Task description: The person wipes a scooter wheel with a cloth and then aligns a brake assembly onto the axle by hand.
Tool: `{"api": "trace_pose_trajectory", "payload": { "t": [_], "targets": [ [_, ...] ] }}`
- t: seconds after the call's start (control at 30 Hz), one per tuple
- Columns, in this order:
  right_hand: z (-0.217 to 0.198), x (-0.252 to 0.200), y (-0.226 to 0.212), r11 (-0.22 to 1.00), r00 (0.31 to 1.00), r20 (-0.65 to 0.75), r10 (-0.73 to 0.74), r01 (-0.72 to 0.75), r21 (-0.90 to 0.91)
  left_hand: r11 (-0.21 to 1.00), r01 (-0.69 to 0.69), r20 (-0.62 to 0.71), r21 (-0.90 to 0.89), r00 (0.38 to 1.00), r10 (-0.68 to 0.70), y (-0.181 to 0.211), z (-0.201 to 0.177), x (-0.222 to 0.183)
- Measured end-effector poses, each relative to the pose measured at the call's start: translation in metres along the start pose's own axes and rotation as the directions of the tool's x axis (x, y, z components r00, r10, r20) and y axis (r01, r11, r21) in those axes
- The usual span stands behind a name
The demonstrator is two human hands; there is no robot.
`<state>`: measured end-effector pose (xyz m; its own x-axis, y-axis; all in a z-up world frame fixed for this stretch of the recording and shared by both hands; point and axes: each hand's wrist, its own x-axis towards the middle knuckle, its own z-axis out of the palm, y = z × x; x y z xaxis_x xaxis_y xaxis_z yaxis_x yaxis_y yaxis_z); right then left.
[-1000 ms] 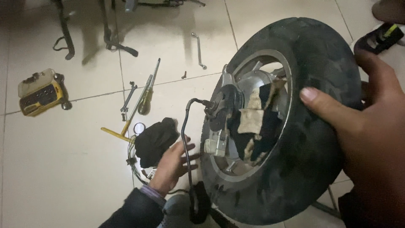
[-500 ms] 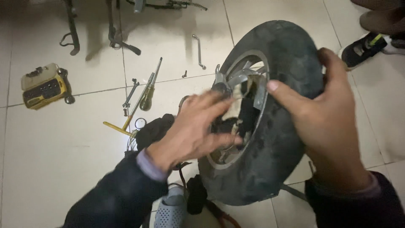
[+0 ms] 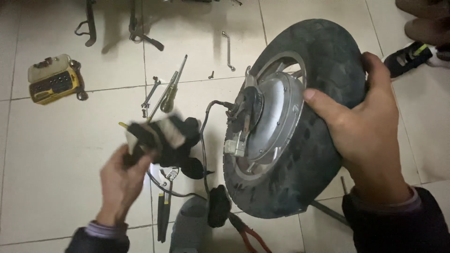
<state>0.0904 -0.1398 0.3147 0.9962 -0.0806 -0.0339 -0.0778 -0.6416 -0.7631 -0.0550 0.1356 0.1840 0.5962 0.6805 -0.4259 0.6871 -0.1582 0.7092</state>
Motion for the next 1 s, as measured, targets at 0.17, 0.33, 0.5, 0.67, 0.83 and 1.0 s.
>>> {"api": "trace_pose_trajectory", "payload": {
  "t": [0.17, 0.33, 0.5, 0.67, 0.83, 1.0],
  "targets": [
    [0.004, 0.005, -0.001, 1.0, 0.999, 0.027, 0.019, -0.018, -0.025, 0.959, 0.284, 0.093, -0.008, 0.955, -0.283, -0.046, 0.027, -0.004],
    [0.011, 0.014, 0.006, 0.994, 0.993, 0.031, -0.11, 0.11, -0.008, 0.96, 0.229, -0.008, -0.16, 0.972, -0.234, -0.049, 0.038, -0.003],
    [0.013, 0.01, -0.002, 0.992, 0.993, 0.032, -0.116, 0.117, -0.045, 0.978, 0.14, 0.043, -0.155, 0.99, -0.135, -0.043, 0.048, 0.013],
    [0.018, 0.01, 0.0, 0.977, 0.977, 0.057, -0.205, 0.208, -0.055, 0.975, 0.219, 0.185, -0.042, 0.96, -0.208, -0.062, 0.069, 0.018],
    [0.02, 0.011, -0.005, 0.924, 0.921, 0.107, -0.374, 0.38, -0.043, 0.982, 0.183, 0.156, -0.042, 0.972, -0.175, -0.087, 0.073, 0.018],
    [0.024, 0.011, -0.003, 0.892, 0.888, 0.113, -0.445, 0.451, -0.035, 0.973, -0.064, -0.073, -0.22, 0.996, 0.049, -0.064, 0.058, -0.004]
  ]
}}
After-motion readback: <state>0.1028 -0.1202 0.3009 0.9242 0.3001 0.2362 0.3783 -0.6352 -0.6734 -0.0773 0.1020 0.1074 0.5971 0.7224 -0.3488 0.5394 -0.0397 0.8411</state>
